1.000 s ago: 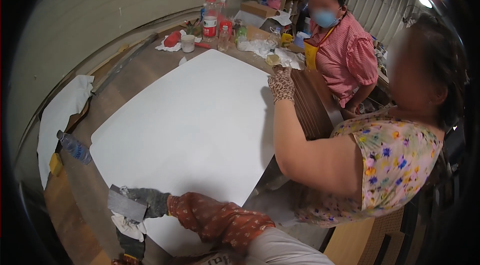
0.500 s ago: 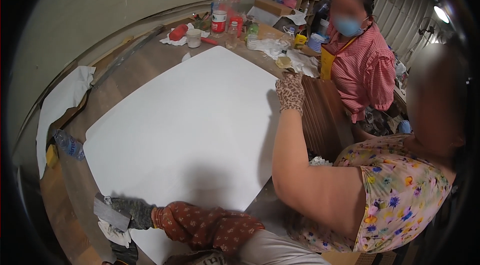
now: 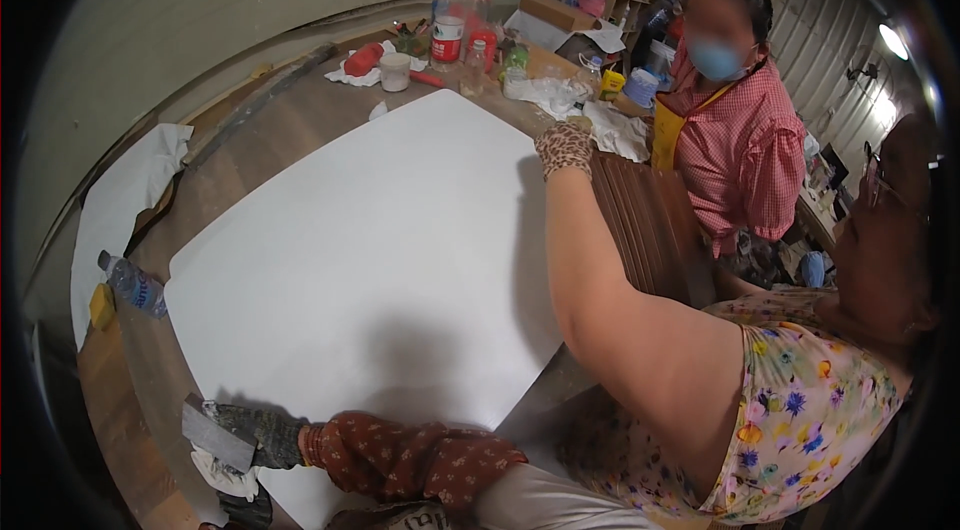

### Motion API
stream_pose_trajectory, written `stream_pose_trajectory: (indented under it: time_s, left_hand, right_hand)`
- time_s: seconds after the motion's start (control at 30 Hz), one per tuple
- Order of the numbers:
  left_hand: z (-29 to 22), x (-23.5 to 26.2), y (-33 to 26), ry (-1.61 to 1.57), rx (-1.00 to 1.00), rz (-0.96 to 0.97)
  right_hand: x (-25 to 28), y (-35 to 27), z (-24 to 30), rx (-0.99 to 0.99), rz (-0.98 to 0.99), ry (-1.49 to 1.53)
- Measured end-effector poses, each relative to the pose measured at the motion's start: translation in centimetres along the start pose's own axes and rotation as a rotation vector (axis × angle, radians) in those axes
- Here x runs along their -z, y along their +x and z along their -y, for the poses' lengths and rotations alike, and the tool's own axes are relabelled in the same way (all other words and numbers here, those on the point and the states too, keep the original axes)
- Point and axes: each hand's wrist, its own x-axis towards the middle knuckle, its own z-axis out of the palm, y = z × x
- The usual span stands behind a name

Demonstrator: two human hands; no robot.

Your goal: The person wipes a white panel with a cloth, sands the edges using a sanding block, applies a liquid from a plastic bottle to the surface, and continues wiping the panel by hand.

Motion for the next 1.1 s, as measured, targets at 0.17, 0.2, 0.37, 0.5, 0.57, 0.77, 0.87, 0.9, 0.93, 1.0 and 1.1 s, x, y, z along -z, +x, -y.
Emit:
stream_pose_trajectory:
  time_s: [0.17,0.2,0.37,0.5,0.57,0.77,0.87,0.9,0.93,1.0,1.1]
  left_hand:
    - [-0.3,-0.1,0.3,-0.012,0.013,0.035]
    - [-0.4,0.0,0.3,-0.016,0.021,0.044]
    - [-0.8,-0.4,-0.5,-0.026,0.024,0.074]
    - [-1.2,-0.4,-0.6,-0.033,0.036,0.105]
    - [-1.5,-0.3,-0.9,-0.033,0.035,0.117]
    - [-1.2,-0.4,-0.7,-0.015,0.037,0.098]
    - [-1.4,-0.3,-0.8,0.009,0.028,0.073]
    - [-1.4,-0.3,-0.9,0.021,0.024,0.067]
    - [-1.5,-0.3,-1.1,0.031,0.019,0.056]
    - [-1.6,-0.3,-1.4,0.053,0.003,0.036]
    - [-1.5,-0.2,-1.6,0.113,-0.026,-0.009]
  right_hand:
    - [-2.3,-1.3,1.0,-0.104,-0.048,-0.041]
    - [-2.3,-1.4,1.0,-0.101,0.004,-0.054]
    - [-2.3,-1.3,0.3,-0.058,-0.027,-0.017]
    - [0.0,-0.3,-0.2,0.033,0.175,0.059]
    - [-1.8,-1.8,0.0,0.123,0.115,-0.372]
    - [0.6,-0.5,0.3,-0.049,0.076,-0.013]
    - [1.2,-0.1,0.0,-0.063,0.071,0.047]
    - [1.2,-0.1,0.0,-0.064,0.071,0.055]
    - [0.9,-0.4,0.1,-0.068,0.067,0.072]
    - [0.7,-0.6,0.1,-0.058,0.055,0.047]
    - [-0.6,-1.3,0.5,-0.037,0.01,-0.048]
